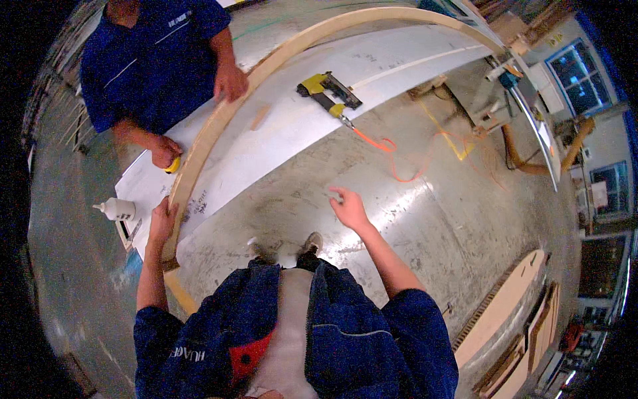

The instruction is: The person nails wooden components together with a nail gun and joins a curved wooden piece to a flat board on a workbench.

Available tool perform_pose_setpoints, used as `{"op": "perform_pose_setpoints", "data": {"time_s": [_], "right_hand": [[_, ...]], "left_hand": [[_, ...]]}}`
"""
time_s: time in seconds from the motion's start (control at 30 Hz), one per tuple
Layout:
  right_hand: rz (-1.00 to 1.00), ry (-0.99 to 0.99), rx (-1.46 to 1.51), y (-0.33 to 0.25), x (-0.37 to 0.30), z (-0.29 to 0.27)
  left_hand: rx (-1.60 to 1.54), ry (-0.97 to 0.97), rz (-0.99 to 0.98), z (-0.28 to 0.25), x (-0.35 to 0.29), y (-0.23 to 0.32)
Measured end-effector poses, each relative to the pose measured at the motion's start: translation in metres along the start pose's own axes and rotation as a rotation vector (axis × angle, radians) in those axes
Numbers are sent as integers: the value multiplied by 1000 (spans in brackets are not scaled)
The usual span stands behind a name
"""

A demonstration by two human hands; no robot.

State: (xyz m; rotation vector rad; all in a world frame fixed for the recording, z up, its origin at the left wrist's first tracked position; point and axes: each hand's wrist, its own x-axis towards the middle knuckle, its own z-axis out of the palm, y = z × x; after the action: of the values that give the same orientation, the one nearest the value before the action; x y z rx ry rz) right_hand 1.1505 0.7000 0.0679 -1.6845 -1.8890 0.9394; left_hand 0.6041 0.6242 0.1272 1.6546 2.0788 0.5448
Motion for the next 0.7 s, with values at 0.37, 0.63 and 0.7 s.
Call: {"op": "perform_pose_setpoints", "data": {"time_s": [0.37,0.63,0.7], "right_hand": [[-239,125,117,-129,249,112],[-232,302,-252,-105,291,149],[-239,359,31,-108,276,150]], "left_hand": [[-90,-55,-98,-7,-21,33],[-124,-88,-219,-33,-45,10],[-101,-109,-270,-52,-74,-1]]}}
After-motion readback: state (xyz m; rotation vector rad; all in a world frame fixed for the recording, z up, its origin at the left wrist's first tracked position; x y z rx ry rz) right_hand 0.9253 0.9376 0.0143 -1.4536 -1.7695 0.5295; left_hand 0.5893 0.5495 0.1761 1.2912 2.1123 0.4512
